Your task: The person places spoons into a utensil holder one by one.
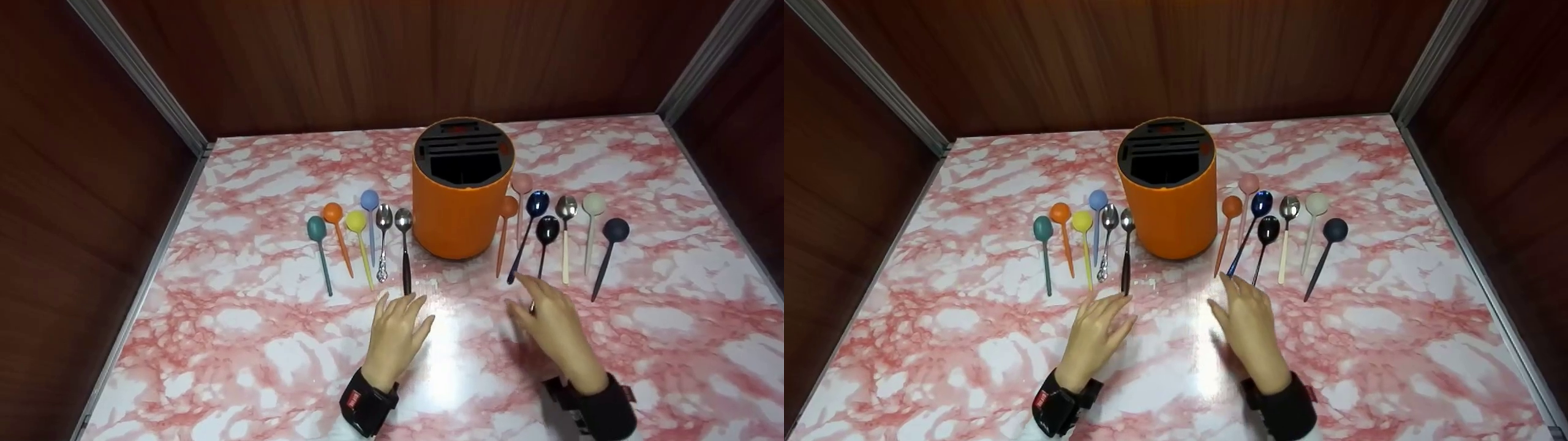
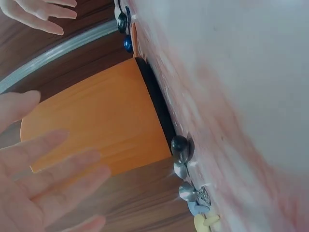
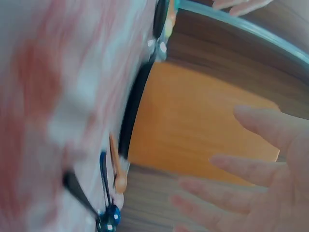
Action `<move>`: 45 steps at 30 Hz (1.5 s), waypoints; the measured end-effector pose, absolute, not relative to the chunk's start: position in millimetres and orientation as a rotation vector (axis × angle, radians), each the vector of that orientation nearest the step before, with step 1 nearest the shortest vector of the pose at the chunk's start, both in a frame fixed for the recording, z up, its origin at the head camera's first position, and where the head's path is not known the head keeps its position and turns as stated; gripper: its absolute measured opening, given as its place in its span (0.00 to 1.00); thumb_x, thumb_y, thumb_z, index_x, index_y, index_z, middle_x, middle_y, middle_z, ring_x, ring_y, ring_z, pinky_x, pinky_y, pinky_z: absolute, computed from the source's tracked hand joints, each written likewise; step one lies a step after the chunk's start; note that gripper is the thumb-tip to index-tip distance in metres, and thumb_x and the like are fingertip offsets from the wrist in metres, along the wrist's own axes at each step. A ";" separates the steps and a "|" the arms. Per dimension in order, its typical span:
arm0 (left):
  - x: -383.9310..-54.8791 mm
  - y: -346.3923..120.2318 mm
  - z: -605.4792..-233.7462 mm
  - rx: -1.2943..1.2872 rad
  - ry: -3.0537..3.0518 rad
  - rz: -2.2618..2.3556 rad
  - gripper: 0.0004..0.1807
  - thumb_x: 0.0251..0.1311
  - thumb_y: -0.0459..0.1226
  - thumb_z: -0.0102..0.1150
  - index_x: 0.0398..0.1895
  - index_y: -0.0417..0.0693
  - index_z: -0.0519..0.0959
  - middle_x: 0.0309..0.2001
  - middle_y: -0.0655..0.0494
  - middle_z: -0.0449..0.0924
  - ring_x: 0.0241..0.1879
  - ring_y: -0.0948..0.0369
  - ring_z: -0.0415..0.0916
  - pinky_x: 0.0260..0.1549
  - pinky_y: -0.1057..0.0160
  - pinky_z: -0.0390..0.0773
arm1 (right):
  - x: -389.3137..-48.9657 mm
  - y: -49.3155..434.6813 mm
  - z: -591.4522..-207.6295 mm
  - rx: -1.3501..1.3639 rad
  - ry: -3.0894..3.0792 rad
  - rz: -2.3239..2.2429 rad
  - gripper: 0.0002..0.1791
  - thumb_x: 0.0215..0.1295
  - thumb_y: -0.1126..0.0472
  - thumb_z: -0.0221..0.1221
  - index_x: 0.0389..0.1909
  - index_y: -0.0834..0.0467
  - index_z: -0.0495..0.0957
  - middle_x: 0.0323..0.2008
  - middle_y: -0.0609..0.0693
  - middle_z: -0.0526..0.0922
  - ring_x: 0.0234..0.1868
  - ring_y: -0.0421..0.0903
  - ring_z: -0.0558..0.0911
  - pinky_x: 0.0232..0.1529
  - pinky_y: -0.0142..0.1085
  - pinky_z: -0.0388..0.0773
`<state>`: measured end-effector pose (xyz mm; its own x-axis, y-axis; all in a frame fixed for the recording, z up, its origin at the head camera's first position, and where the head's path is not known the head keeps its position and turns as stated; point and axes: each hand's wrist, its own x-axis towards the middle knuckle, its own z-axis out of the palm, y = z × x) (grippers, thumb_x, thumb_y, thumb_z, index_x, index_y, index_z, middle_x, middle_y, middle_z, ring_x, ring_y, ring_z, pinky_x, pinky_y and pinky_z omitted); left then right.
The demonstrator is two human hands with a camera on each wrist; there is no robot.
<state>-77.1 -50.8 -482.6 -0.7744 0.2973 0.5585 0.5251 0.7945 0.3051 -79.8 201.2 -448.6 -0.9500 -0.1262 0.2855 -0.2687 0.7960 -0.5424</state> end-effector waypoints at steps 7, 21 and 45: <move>-73.6 -56.9 -485.1 -0.699 -2.398 -0.636 0.13 0.52 0.35 0.70 0.40 0.38 0.84 0.37 0.49 0.83 0.36 0.56 0.80 0.43 0.57 0.79 | -100.8 228.2 -437.1 0.191 -2.805 0.975 0.19 0.63 0.68 0.61 0.53 0.74 0.74 0.45 0.71 0.79 0.43 0.65 0.80 0.42 0.58 0.79; -68.4 -51.9 -488.0 -0.762 -2.347 -0.593 0.12 0.49 0.35 0.72 0.36 0.40 0.84 0.32 0.53 0.82 0.32 0.58 0.79 0.39 0.62 0.79 | -173.2 272.5 -453.3 -0.087 -2.918 1.037 0.14 0.62 0.64 0.60 0.31 0.75 0.79 0.21 0.61 0.82 0.21 0.54 0.79 0.37 0.53 0.75; -75.9 -46.9 -485.1 -0.910 -2.602 -0.850 0.09 0.61 0.35 0.63 0.40 0.39 0.84 0.36 0.52 0.84 0.37 0.57 0.82 0.39 0.62 0.80 | -204.2 285.5 -470.6 -0.374 -2.866 1.918 0.06 0.61 0.72 0.57 0.27 0.73 0.74 0.13 0.48 0.79 0.15 0.39 0.80 0.22 0.31 0.83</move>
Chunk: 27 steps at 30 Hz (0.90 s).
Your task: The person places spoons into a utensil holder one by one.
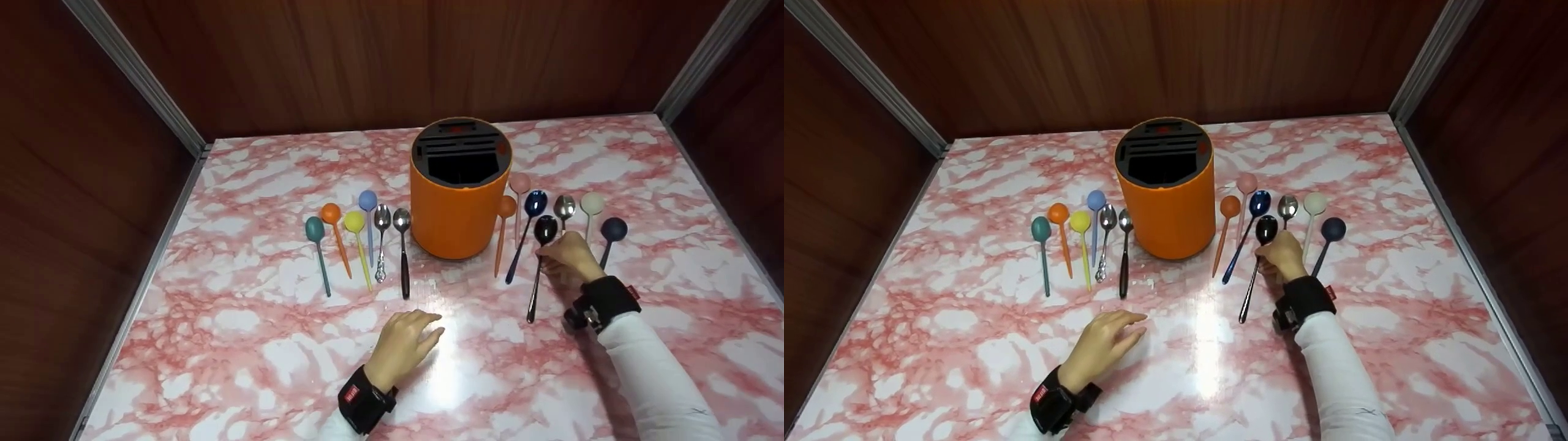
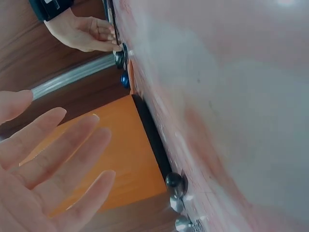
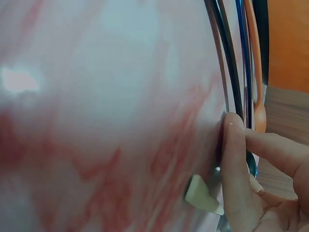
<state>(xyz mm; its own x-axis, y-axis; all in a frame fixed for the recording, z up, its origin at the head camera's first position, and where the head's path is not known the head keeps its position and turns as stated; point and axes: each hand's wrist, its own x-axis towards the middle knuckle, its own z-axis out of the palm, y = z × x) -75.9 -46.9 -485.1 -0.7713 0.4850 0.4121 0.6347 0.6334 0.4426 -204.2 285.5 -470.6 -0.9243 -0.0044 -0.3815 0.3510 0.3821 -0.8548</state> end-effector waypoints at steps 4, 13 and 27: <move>-78.9 -46.4 -482.0 -0.970 -2.644 -0.881 0.09 0.63 0.36 0.61 0.41 0.40 0.84 0.38 0.53 0.85 0.39 0.59 0.82 0.40 0.64 0.80 | -203.9 284.7 -470.8 0.325 2.299 -1.569 0.05 0.60 0.72 0.56 0.27 0.72 0.75 0.13 0.47 0.79 0.15 0.39 0.80 0.22 0.31 0.83; -83.6 -43.6 -485.9 -1.044 -2.655 -0.886 0.08 0.62 0.36 0.62 0.40 0.40 0.84 0.37 0.53 0.85 0.38 0.60 0.82 0.40 0.65 0.80 | -203.2 288.3 -472.8 0.413 2.150 -1.698 0.07 0.63 0.71 0.55 0.26 0.68 0.76 0.15 0.48 0.80 0.18 0.39 0.82 0.27 0.31 0.84; -85.0 -43.0 -482.2 -1.026 -2.713 -0.950 0.09 0.63 0.36 0.60 0.39 0.39 0.85 0.36 0.51 0.85 0.37 0.59 0.82 0.42 0.63 0.80 | -198.2 290.9 -479.6 0.435 2.031 -1.836 0.05 0.66 0.70 0.55 0.37 0.70 0.73 0.21 0.47 0.80 0.24 0.38 0.82 0.35 0.30 0.84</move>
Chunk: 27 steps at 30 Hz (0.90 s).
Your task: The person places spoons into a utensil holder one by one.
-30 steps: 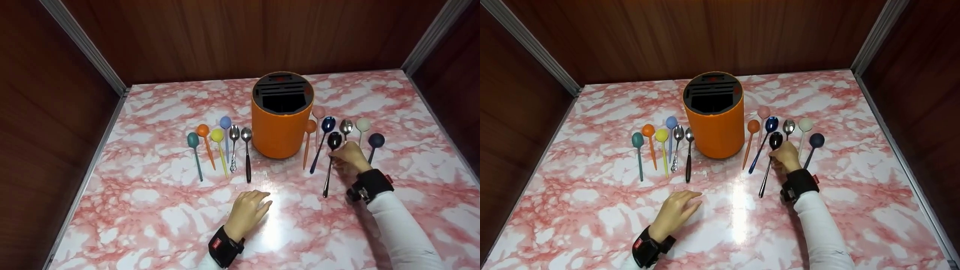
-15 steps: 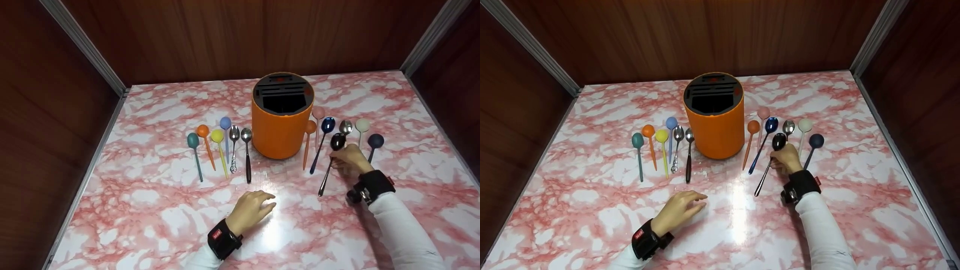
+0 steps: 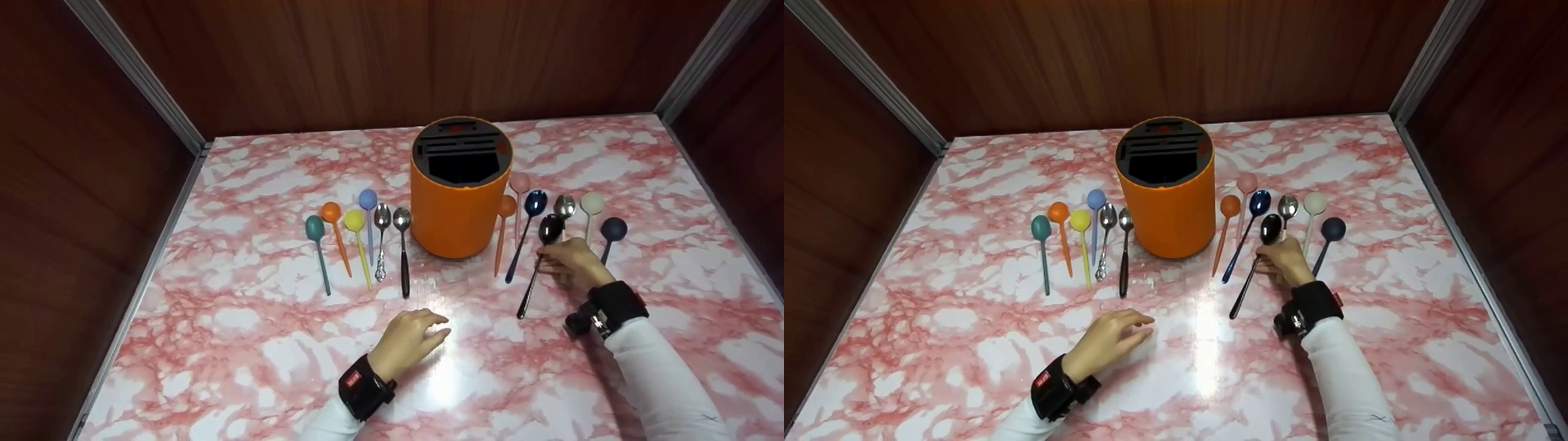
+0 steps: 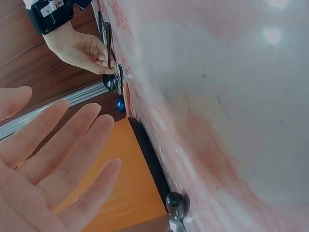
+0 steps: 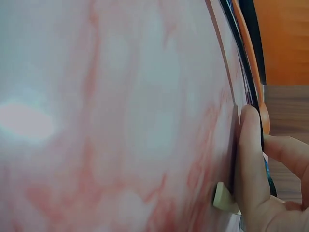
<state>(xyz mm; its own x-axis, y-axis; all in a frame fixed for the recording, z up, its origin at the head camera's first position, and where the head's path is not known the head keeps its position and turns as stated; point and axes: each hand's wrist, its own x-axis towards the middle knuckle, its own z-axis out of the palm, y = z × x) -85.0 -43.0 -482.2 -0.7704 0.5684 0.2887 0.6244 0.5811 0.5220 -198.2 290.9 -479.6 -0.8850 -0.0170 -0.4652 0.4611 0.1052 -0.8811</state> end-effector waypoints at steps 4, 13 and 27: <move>-86.9 -40.7 -481.2 -1.024 -2.741 -0.984 0.10 0.65 0.36 0.59 0.40 0.38 0.85 0.37 0.51 0.85 0.37 0.59 0.82 0.42 0.63 0.80 | -195.1 292.7 -479.1 0.412 1.979 -1.890 0.04 0.68 0.70 0.55 0.34 0.68 0.74 0.22 0.47 0.80 0.25 0.38 0.83 0.36 0.30 0.84; -94.3 -30.3 -473.9 -0.949 -2.731 -1.140 0.09 0.65 0.35 0.59 0.40 0.38 0.84 0.38 0.50 0.85 0.37 0.57 0.82 0.38 0.68 0.80 | -187.3 288.8 -471.1 0.404 1.783 -2.032 0.10 0.69 0.71 0.52 0.29 0.62 0.79 0.25 0.48 0.82 0.27 0.40 0.83 0.38 0.32 0.84; -128.0 19.8 -468.1 -0.646 -2.833 -1.861 0.13 0.62 0.30 0.61 0.46 0.29 0.80 0.36 0.43 0.84 0.32 0.53 0.81 0.32 0.69 0.82 | -172.0 274.1 -464.1 0.269 1.801 -2.117 0.11 0.70 0.70 0.53 0.28 0.60 0.80 0.24 0.46 0.80 0.29 0.38 0.81 0.39 0.27 0.82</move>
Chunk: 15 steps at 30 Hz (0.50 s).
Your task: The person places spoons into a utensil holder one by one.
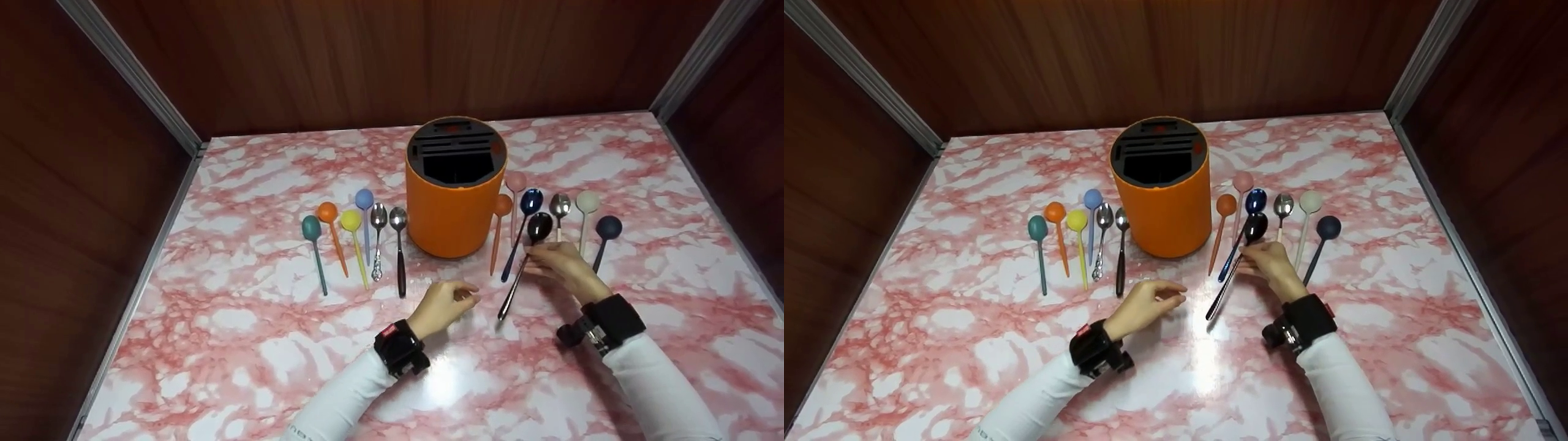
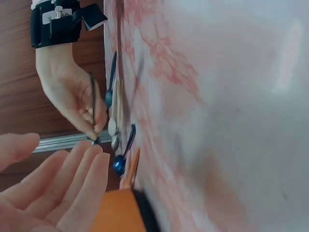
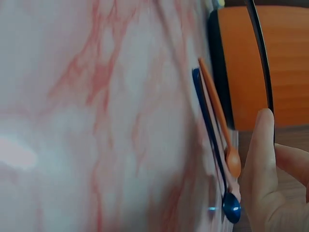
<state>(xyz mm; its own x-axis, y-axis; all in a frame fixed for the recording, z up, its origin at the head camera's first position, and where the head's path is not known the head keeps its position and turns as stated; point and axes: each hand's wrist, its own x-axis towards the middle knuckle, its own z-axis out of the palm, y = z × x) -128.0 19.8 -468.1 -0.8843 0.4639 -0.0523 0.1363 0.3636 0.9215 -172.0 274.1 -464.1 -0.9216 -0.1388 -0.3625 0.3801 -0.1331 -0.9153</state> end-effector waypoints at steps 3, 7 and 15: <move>-134.0 29.3 -470.6 0.335 2.167 1.597 0.15 0.63 0.31 0.60 0.50 0.29 0.78 0.36 0.41 0.84 0.30 0.49 0.83 0.27 0.64 0.85 | -168.0 267.9 -462.7 0.266 1.735 -2.163 0.08 0.70 0.71 0.54 0.31 0.63 0.79 0.25 0.48 0.81 0.30 0.40 0.82 0.41 0.30 0.83; -136.6 38.7 -476.3 0.218 2.032 1.653 0.15 0.62 0.29 0.61 0.49 0.28 0.78 0.36 0.39 0.83 0.32 0.45 0.83 0.27 0.59 0.86 | -162.6 260.2 -461.0 0.226 1.700 -2.202 0.06 0.70 0.71 0.53 0.34 0.65 0.78 0.28 0.51 0.81 0.31 0.42 0.83 0.43 0.33 0.83; -133.5 44.9 -480.9 0.355 2.076 1.606 0.10 0.57 0.27 0.64 0.42 0.29 0.83 0.35 0.41 0.85 0.30 0.52 0.84 0.28 0.69 0.83 | -154.1 254.4 -460.1 0.186 1.689 -2.235 0.07 0.71 0.72 0.51 0.36 0.67 0.77 0.30 0.52 0.82 0.34 0.43 0.84 0.45 0.34 0.83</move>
